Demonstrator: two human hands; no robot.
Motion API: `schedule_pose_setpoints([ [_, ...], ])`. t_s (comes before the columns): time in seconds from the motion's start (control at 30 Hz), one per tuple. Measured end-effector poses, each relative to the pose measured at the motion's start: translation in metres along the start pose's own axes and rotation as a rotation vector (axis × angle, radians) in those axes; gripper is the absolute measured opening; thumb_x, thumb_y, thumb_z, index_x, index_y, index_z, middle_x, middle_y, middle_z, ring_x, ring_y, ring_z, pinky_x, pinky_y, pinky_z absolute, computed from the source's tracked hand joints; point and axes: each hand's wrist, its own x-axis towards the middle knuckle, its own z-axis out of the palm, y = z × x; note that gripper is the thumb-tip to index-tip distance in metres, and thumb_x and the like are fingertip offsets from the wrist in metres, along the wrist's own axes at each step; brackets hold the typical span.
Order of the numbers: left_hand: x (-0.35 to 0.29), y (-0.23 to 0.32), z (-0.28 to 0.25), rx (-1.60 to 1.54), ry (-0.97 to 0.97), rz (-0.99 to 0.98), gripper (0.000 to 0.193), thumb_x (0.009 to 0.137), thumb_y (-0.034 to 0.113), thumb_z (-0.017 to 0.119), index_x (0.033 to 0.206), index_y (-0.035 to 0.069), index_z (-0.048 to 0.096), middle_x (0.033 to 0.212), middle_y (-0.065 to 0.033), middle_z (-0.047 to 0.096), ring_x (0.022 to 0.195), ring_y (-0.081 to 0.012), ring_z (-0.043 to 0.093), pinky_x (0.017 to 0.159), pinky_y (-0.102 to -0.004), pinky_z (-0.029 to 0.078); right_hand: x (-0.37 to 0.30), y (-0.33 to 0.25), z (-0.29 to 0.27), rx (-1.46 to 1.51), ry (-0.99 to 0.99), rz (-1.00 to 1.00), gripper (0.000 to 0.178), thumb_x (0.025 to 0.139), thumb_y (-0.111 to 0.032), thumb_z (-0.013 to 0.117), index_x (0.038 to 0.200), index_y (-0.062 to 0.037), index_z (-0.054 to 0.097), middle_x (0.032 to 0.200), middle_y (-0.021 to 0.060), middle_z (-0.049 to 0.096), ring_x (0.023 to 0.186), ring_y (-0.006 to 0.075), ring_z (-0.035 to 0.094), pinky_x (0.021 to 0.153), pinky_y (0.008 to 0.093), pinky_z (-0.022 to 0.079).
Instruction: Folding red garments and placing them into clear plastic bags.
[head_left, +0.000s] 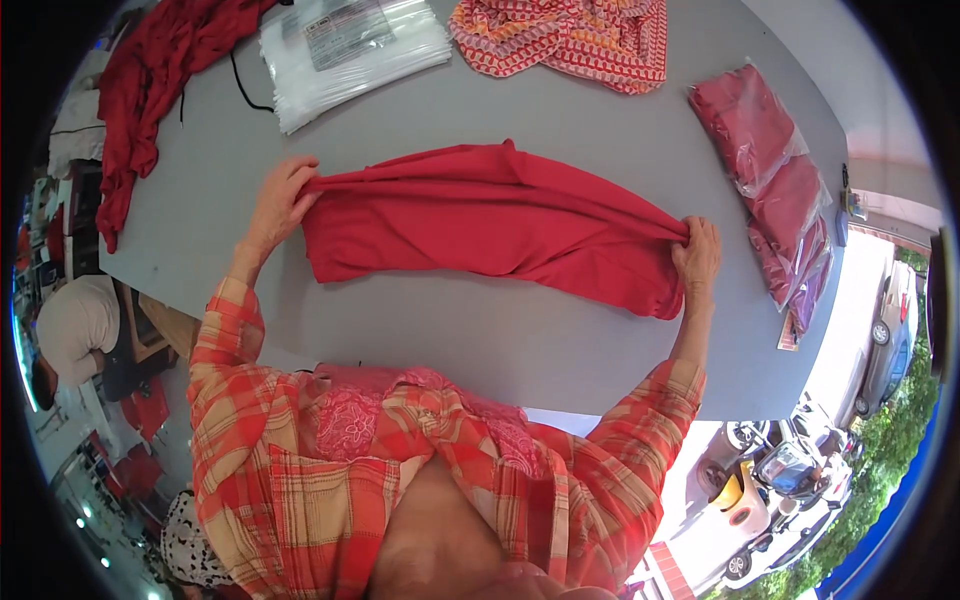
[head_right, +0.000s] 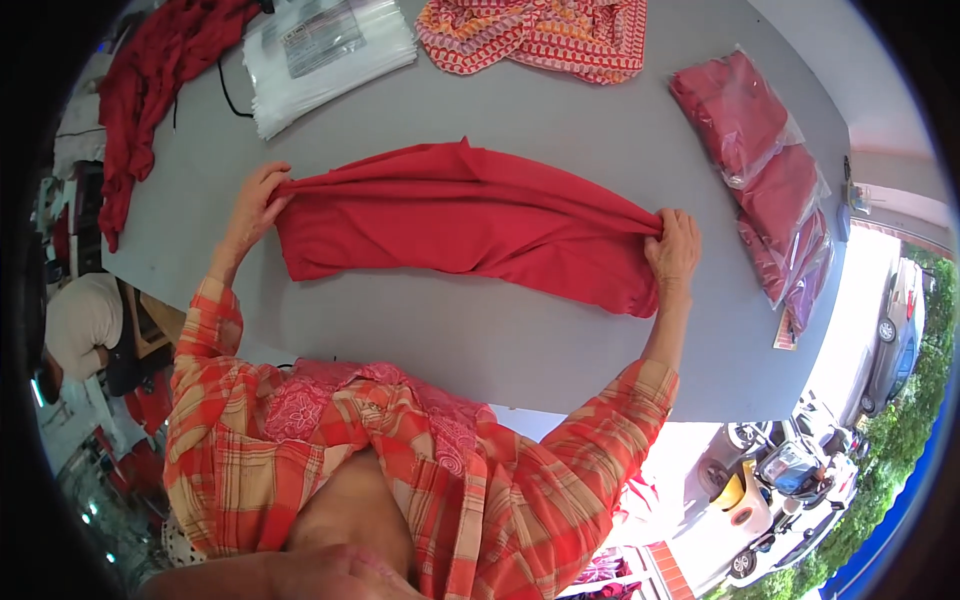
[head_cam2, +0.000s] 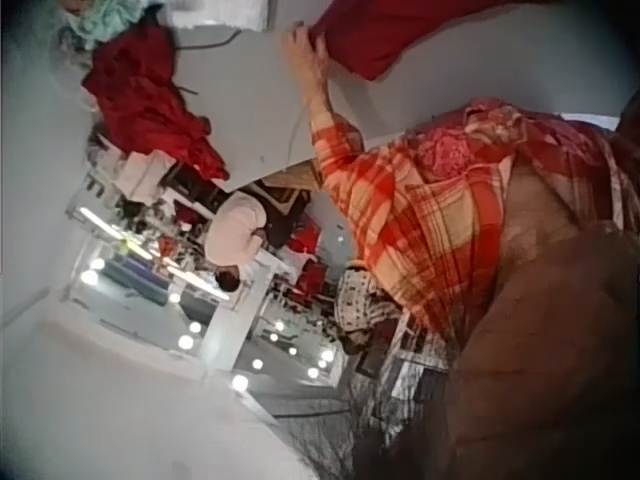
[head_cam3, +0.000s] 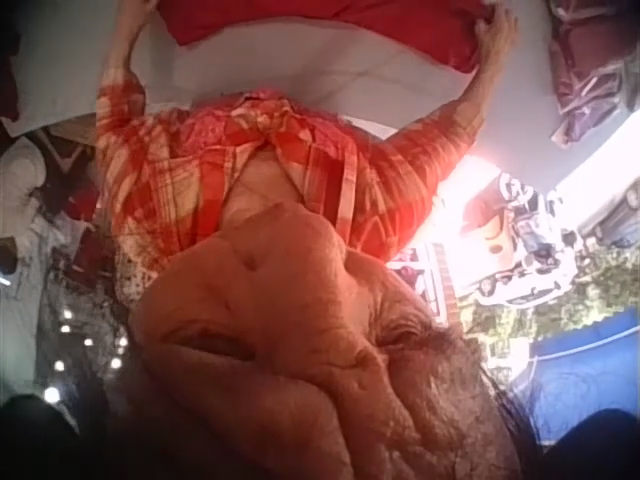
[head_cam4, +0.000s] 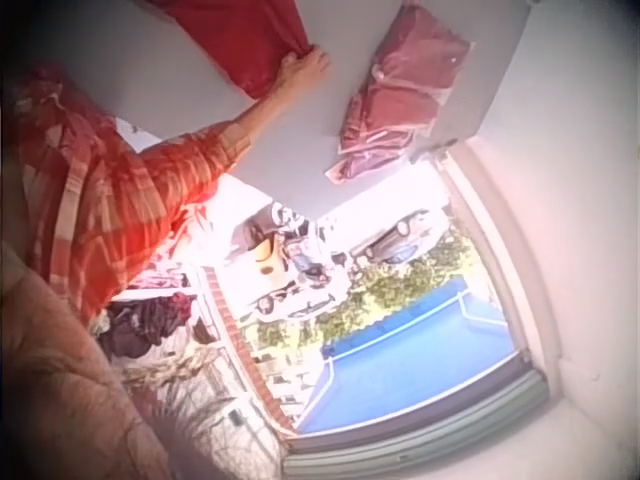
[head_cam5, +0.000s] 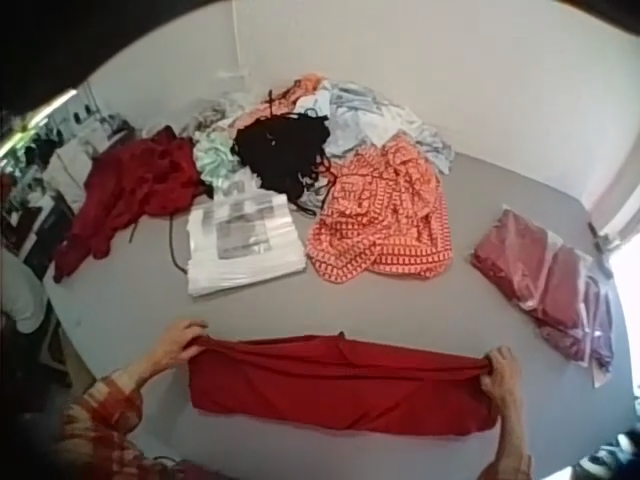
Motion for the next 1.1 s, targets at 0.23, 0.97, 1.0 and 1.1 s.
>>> schedule_pose_setpoints([
  [0.23,-0.087,0.019,-0.057,-0.333,0.001,-0.354,0.022,0.073,0.0,0.058,0.095,0.004,0.055,0.101,-0.0105,0.058,0.098,-0.0277,0.055,0.087,-0.0337,0.041,-0.03,-0.032,-0.05,0.122,0.038,0.148,0.028,0.061,-0.002,0.053,0.087,-0.0122,0.055,0.077,0.0079,0.058,0.079,0.028,0.056,0.072,0.0358,0.043],
  [0.97,-0.091,-0.046,0.0,-0.693,0.223,-0.811,0.062,0.077,0.031,0.067,0.125,0.001,0.04,0.109,-0.0135,0.052,0.097,-0.02,0.052,0.085,-0.0302,0.042,-0.053,-0.05,0.028,1.499,-0.347,0.541,0.066,0.069,-0.021,0.069,0.126,-0.0022,0.042,0.117,0.0134,0.052,0.109,0.0203,0.047,0.098,0.0313,0.031],
  [1.0,-0.095,-0.048,-0.002,-0.734,0.182,-0.745,0.065,0.077,0.029,0.067,0.128,0.002,0.037,0.115,-0.0145,0.049,0.102,-0.0213,0.051,0.088,-0.0312,0.041,-0.051,-0.056,0.022,1.292,-0.39,0.513,0.065,0.068,-0.021,0.07,0.124,-0.001,0.043,0.114,0.0128,0.054,0.106,0.0211,0.05,0.095,0.0312,0.034],
  [1.1,-0.113,-0.063,0.001,-0.63,0.098,-0.655,0.064,0.075,0.023,0.068,0.127,0.002,0.037,0.123,-0.0175,0.044,0.109,-0.0254,0.048,0.092,-0.0335,0.039,-0.042,-0.071,0.017,0.943,-0.361,0.532,0.061,0.065,-0.019,0.07,0.118,0.0004,0.047,0.107,0.0118,0.057,0.099,0.0225,0.054,0.089,0.0314,0.039],
])
